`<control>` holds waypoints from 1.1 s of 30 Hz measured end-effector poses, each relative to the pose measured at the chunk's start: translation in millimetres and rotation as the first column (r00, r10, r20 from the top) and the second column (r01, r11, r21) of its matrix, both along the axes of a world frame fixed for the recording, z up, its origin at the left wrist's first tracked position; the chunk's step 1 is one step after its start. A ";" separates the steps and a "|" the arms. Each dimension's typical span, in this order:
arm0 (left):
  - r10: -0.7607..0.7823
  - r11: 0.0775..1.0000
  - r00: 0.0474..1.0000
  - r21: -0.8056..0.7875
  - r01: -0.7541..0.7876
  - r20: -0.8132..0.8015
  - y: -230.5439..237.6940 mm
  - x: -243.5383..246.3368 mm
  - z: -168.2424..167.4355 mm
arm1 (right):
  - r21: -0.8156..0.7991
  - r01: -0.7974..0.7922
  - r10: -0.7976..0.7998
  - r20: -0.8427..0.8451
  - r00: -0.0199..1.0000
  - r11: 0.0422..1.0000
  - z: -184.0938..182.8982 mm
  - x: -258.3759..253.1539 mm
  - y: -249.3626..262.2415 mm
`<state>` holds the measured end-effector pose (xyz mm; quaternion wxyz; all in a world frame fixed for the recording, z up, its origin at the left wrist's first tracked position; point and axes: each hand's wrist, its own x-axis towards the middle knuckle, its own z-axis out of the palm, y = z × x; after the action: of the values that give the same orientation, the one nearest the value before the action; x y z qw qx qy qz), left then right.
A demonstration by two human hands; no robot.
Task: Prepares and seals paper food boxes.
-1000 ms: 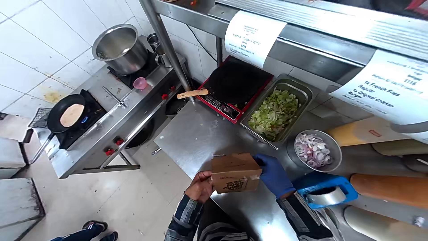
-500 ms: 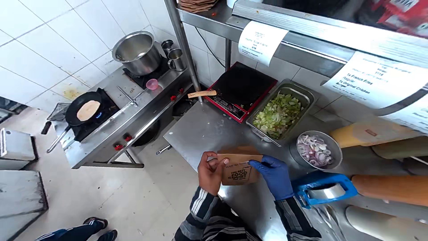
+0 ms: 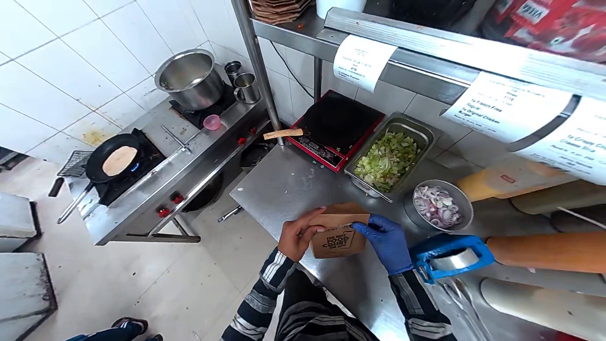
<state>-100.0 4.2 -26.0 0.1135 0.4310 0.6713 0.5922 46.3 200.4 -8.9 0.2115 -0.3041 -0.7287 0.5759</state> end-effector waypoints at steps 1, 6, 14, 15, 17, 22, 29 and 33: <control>-0.040 0.999 0.999 -0.013 0.040 -0.008 -3.5 -2.7 -0.7 | 0.008 0.032 -0.032 0.014 0.999 0.999 1.3 -0.8 -0.7; -0.165 0.975 0.986 -0.141 0.169 0.037 -28.2 -14.9 5.9 | 0.006 0.186 -0.185 -0.079 0.980 0.983 -11.6 14.6 -12.0; 0.162 0.956 0.976 -0.221 -0.191 -0.143 -38.8 15.2 30.6 | 0.481 0.289 -0.205 -0.219 0.954 0.828 1.9 12.8 -37.4; 0.223 0.942 0.968 -0.230 -0.244 -0.112 -39.4 25.1 33.0 | 0.551 0.226 -0.114 -0.230 0.966 0.804 9.6 7.5 -37.3; 0.318 0.925 0.948 -0.218 -0.310 0.000 -40.3 39.1 34.5 | 0.679 0.036 0.086 -0.145 0.986 0.733 24.1 -8.5 -35.5; 0.380 0.924 0.702 -0.210 -0.320 0.602 -36.4 45.0 50.3 | 0.692 -0.330 0.319 0.150 0.936 0.642 42.6 -51.6 -30.2; 0.417 0.909 0.897 -0.081 -0.409 0.150 -42.4 56.9 40.4 | 0.531 -0.571 0.454 0.348 0.821 0.626 67.3 -63.6 -26.1; 0.348 0.937 0.937 -0.012 -0.348 0.018 -41.6 69.7 45.7 | 0.483 -0.656 0.514 0.408 0.755 0.580 69.8 -67.7 -23.9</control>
<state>-30.3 -37.4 19.7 0.0157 0.2989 0.7384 0.6043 -21.5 176.5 60.9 0.0099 -0.0244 -0.9492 0.3135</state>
